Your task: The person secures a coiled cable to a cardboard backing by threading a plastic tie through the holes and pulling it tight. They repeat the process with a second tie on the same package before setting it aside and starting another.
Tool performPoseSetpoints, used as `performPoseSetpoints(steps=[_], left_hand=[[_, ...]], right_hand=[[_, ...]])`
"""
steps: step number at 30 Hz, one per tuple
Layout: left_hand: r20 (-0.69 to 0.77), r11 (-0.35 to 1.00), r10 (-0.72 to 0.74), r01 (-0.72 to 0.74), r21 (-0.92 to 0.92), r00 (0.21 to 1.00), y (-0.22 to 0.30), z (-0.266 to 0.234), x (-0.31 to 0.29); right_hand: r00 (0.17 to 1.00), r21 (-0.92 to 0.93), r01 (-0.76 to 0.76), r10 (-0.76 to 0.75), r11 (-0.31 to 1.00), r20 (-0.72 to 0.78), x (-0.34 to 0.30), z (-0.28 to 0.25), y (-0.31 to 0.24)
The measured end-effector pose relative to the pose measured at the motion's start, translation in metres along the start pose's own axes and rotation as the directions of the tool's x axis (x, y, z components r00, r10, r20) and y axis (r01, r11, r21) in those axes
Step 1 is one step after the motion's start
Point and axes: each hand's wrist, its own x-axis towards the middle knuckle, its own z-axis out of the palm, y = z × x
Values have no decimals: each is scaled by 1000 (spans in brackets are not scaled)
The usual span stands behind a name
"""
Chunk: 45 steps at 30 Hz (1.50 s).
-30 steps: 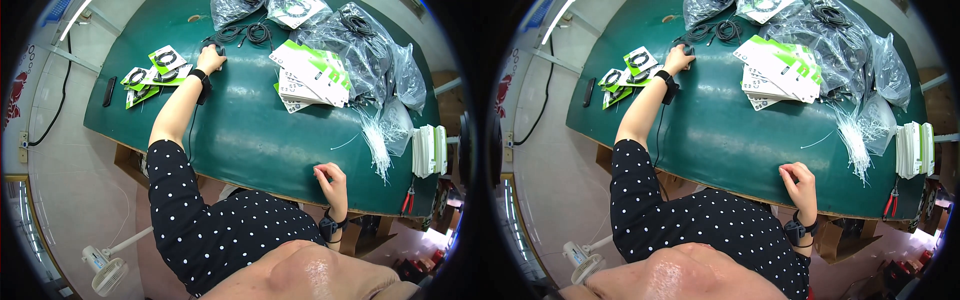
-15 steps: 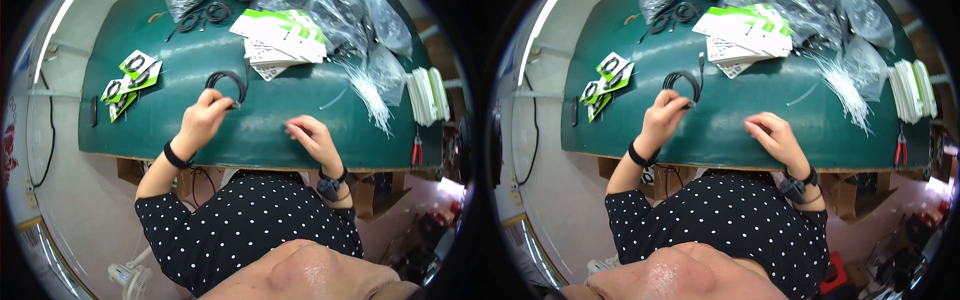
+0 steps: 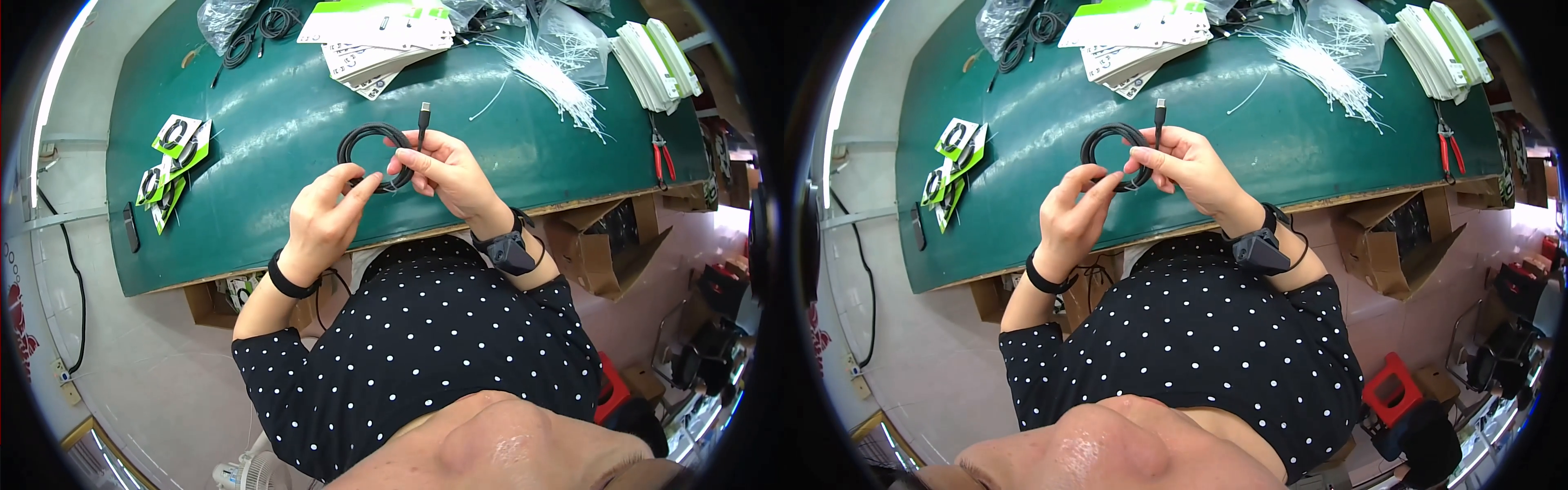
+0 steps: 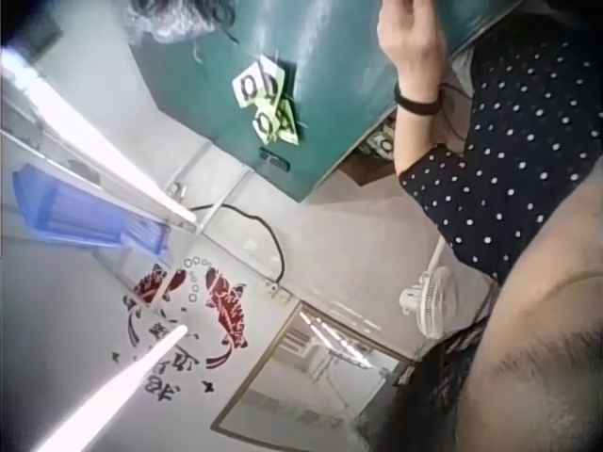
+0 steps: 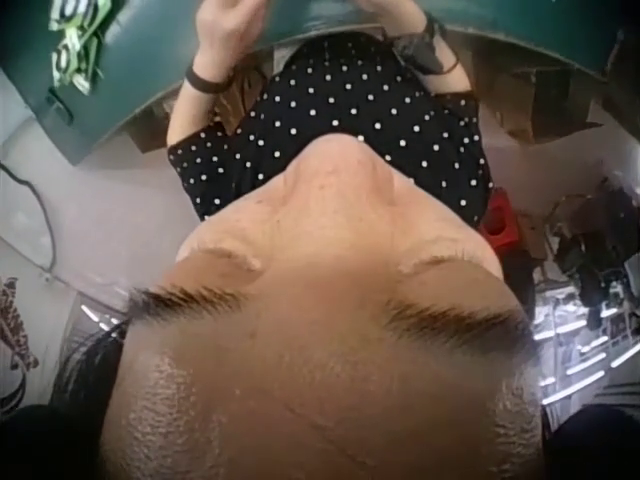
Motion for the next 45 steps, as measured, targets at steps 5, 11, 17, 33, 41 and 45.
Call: performPoseSetpoints(steps=[5, 11, 17, 33, 41, 45], left_hand=[[-310, 961, -263, 220, -167, 914, 2, 7, -22], [703, -447, -536, 550, -705, 466, 19, 19, -12], [654, -557, -481, 372, -742, 584, -4, 48, -21], [875, -877, -5, 419, -236, 484, 19, 64, -4], [876, -892, 67, 422, -162, 478, 17, 66, -6], [867, -902, 106, 413, -122, 487, 17, 66, -6]], right_hand=[[995, -16, 96, -96, 995, -34, -5, 0, -4], [996, -102, 88, -84, 991, 43, -7, 14, -1], [973, -303, 215, -229, 929, -12, -15, 24, 5], [879, -823, 289, -476, 489, 26, -10, 31, 9], [918, -822, 236, -396, 518, 14, -9, 30, 7], [937, -798, 211, -349, 565, 1, -7, 29, 6]])
